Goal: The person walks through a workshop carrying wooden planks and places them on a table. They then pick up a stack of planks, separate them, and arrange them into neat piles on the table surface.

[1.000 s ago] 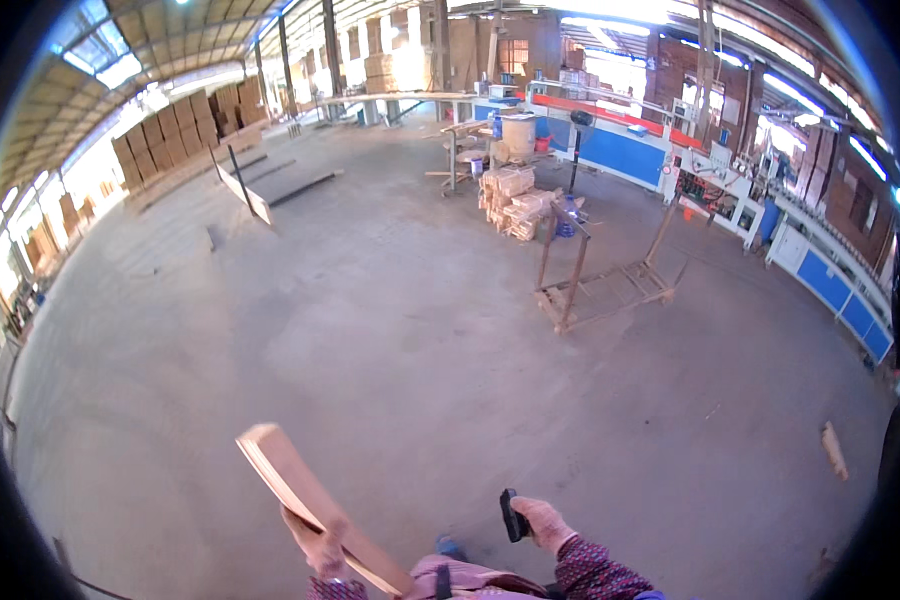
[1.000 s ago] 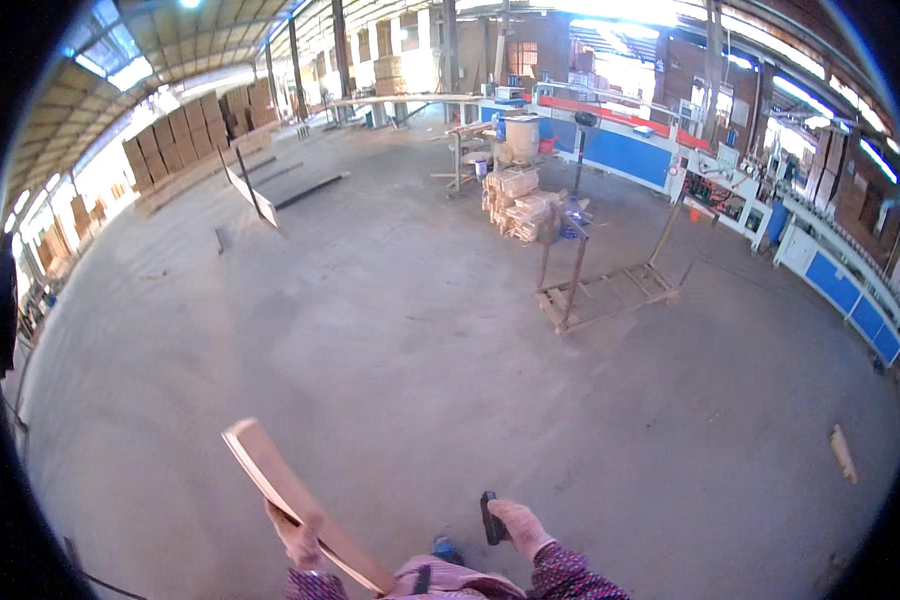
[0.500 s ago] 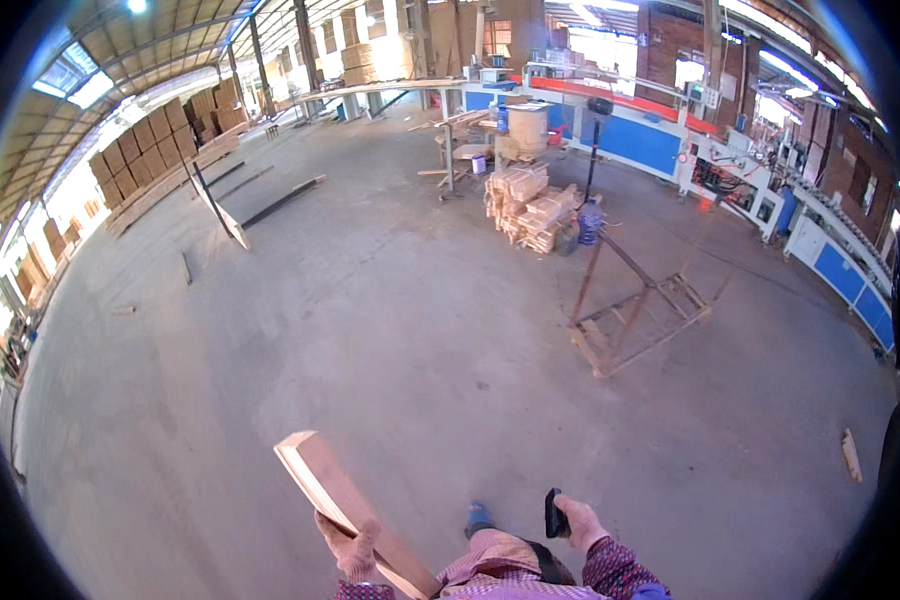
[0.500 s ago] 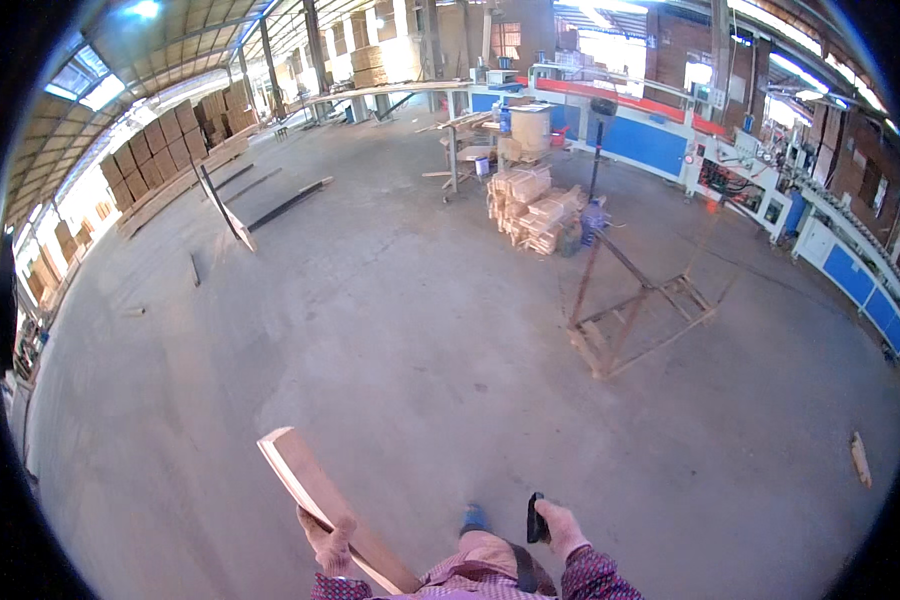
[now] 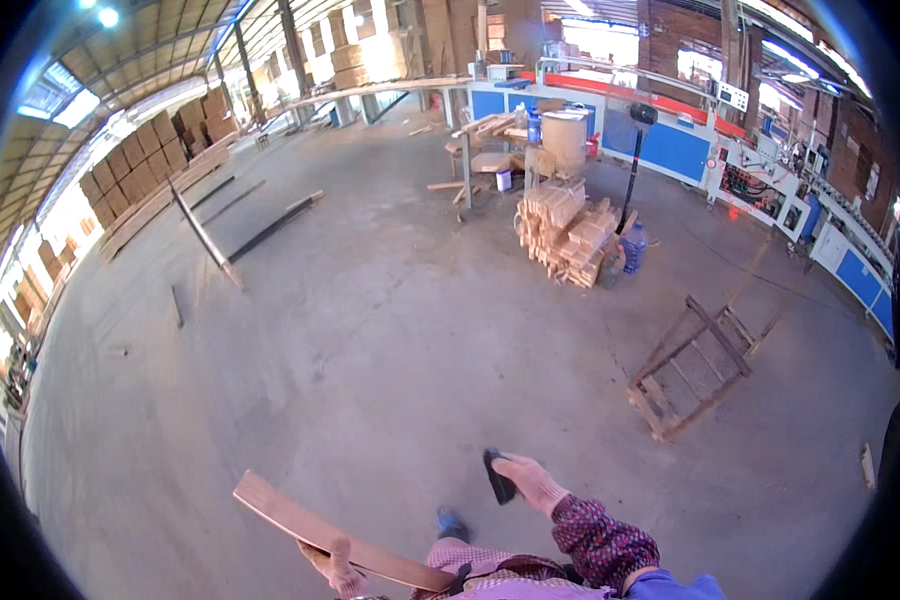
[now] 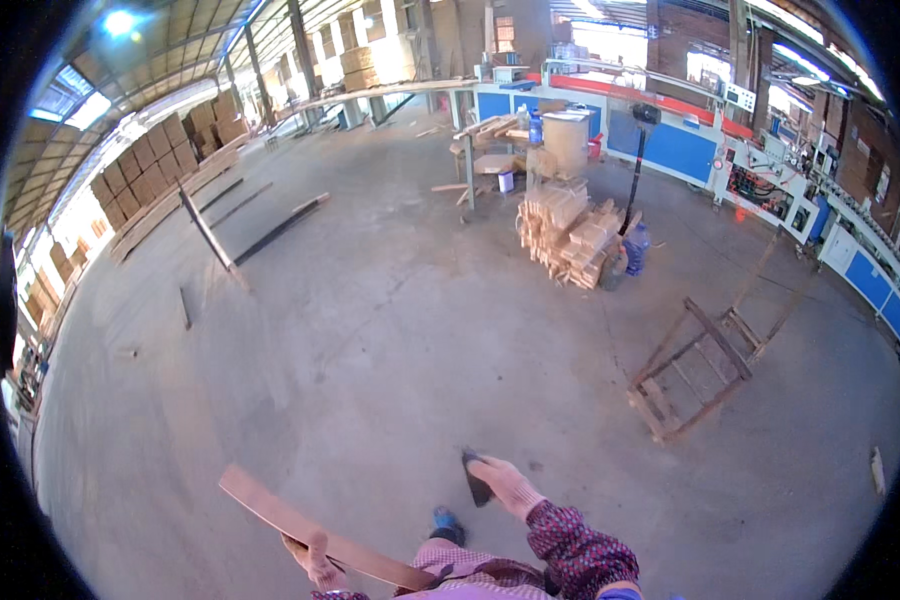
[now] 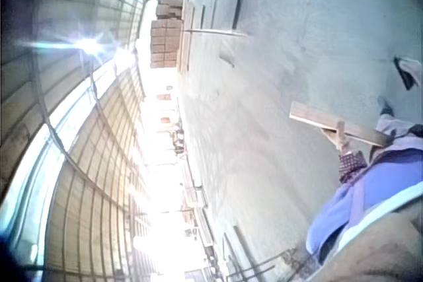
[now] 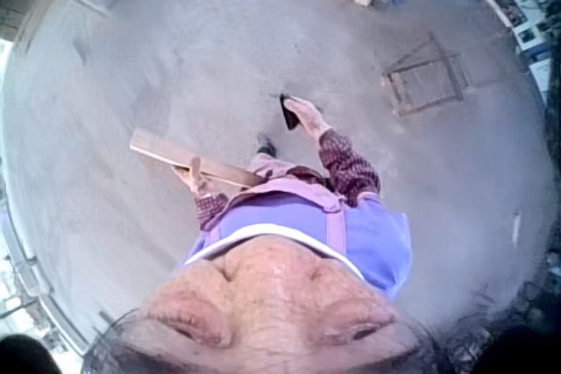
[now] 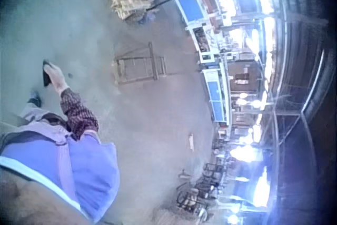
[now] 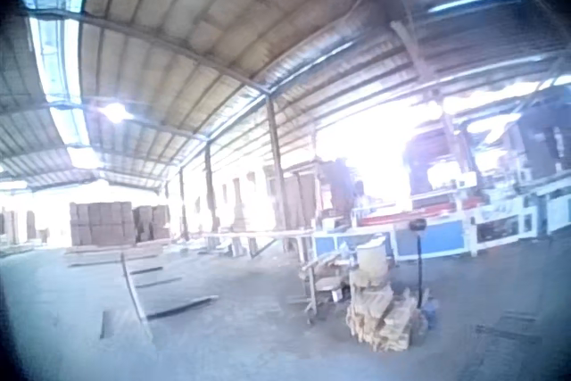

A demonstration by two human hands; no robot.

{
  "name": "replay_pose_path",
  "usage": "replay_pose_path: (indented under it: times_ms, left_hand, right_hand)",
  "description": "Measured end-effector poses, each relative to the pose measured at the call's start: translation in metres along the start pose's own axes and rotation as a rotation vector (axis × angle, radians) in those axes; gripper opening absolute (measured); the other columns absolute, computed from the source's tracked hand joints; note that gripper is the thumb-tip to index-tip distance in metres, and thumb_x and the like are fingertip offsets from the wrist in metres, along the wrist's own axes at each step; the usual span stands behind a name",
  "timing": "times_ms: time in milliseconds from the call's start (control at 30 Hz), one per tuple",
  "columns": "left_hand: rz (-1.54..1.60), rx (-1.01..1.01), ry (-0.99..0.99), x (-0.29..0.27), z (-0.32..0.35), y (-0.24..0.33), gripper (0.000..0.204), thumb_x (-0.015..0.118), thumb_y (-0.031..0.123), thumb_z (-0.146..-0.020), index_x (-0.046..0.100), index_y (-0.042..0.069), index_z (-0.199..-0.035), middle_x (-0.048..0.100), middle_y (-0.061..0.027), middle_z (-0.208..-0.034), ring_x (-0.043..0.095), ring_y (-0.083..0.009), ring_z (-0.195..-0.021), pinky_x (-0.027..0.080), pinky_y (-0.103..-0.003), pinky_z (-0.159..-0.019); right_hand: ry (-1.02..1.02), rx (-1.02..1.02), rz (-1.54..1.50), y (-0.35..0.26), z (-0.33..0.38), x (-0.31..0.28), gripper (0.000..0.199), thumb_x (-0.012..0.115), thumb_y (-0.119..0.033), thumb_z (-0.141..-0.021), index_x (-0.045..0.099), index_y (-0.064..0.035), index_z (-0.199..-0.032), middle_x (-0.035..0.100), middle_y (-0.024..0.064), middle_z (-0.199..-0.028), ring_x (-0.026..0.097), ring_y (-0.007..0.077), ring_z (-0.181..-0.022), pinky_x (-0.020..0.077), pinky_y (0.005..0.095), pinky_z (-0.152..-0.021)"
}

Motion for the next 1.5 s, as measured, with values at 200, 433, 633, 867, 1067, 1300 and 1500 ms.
replay_pose_path:
  times_ms: [200,433,633,867,1067,1300,1500]
  left_hand:
    - [0.065,-0.136,-0.164,0.152,-0.155,-0.033,0.110,0.087,0.037,-0.058,0.029,0.003,-0.145,0.047,-0.0074,-0.125,0.049,-0.0225,-0.110,0.042,-0.036,-0.096]
    - [0.101,-0.286,-0.355,0.287,-0.259,-0.113,0.115,0.087,0.040,-0.055,0.028,0.001,-0.145,0.047,-0.0084,-0.127,0.049,-0.0237,-0.112,0.042,-0.037,-0.097]
    - [0.134,-0.210,-0.233,0.379,-0.354,-0.136,0.092,0.077,0.031,-0.068,0.032,0.003,-0.143,0.051,-0.0086,-0.118,0.052,-0.0210,-0.101,0.047,-0.034,-0.086]
    - [0.109,-0.213,-0.243,0.459,-0.480,-0.151,0.094,0.076,0.034,-0.070,0.030,0.001,-0.144,0.048,-0.0103,-0.126,0.049,-0.0240,-0.110,0.041,-0.036,-0.096]
    - [-0.039,-0.192,-0.162,0.540,-0.569,-0.210,0.092,0.075,0.041,-0.073,0.032,0.000,-0.144,0.046,-0.0135,-0.131,0.049,-0.0266,-0.114,0.040,-0.038,-0.098]
    - [0.070,-0.312,-0.333,0.708,-0.733,-0.267,0.080,0.073,0.041,-0.075,0.039,0.005,-0.138,0.049,-0.0074,-0.117,0.051,-0.0215,-0.104,0.044,-0.035,-0.090]
    - [0.163,-0.414,-0.469,0.844,-0.805,-0.324,0.094,0.080,0.029,-0.066,0.030,0.006,-0.142,0.049,-0.0093,-0.120,0.052,-0.0225,-0.103,0.047,-0.037,-0.088]
  right_hand:
    - [0.389,0.210,-0.295,0.001,-0.055,-0.057,0.029,0.062,-0.035,-0.091,0.065,-0.0086,-0.102,0.066,0.0020,-0.088,0.063,0.0142,-0.072,0.0537,0.0331,-0.062]
    - [0.563,0.085,-0.697,-0.015,-0.164,-0.115,0.025,0.062,-0.031,-0.092,0.064,-0.0097,-0.105,0.069,0.0067,-0.091,0.067,0.0208,-0.076,0.0572,0.0432,-0.063]
    - [0.478,0.029,-0.665,-0.110,-0.338,-0.110,0.028,0.060,-0.033,-0.093,0.063,-0.0079,-0.105,0.067,0.0095,-0.093,0.066,0.0240,-0.080,0.0565,0.0445,-0.068]
    - [0.039,0.042,-0.612,-0.289,-0.557,-0.001,0.032,0.057,-0.034,-0.096,0.062,-0.0055,-0.107,0.068,0.0086,-0.096,0.067,0.0211,-0.082,0.0562,0.0364,-0.070]
    - [-0.125,-0.033,-0.594,-0.382,-0.684,0.054,0.047,0.048,-0.040,-0.098,0.057,0.0041,-0.111,0.068,0.0188,-0.093,0.069,0.0279,-0.078,0.0572,0.0363,-0.070]
    - [0.344,0.019,-0.662,-0.366,-0.768,-0.032,0.046,0.049,-0.043,-0.097,0.058,0.0003,-0.111,0.065,0.0189,-0.093,0.066,0.0333,-0.077,0.0560,0.0474,-0.071]
    - [0.452,0.036,-1.077,-0.387,-0.822,-0.071,0.040,0.055,-0.039,-0.095,0.057,-0.0007,-0.109,0.064,0.0170,-0.091,0.063,0.0310,-0.074,0.0563,0.0462,-0.067]
Point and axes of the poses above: each hand's wrist, its own z-axis away from the middle knuckle, its own x-axis out of the palm, y = z × x, the point moved 10 cm from there along -z, towards the middle knuckle
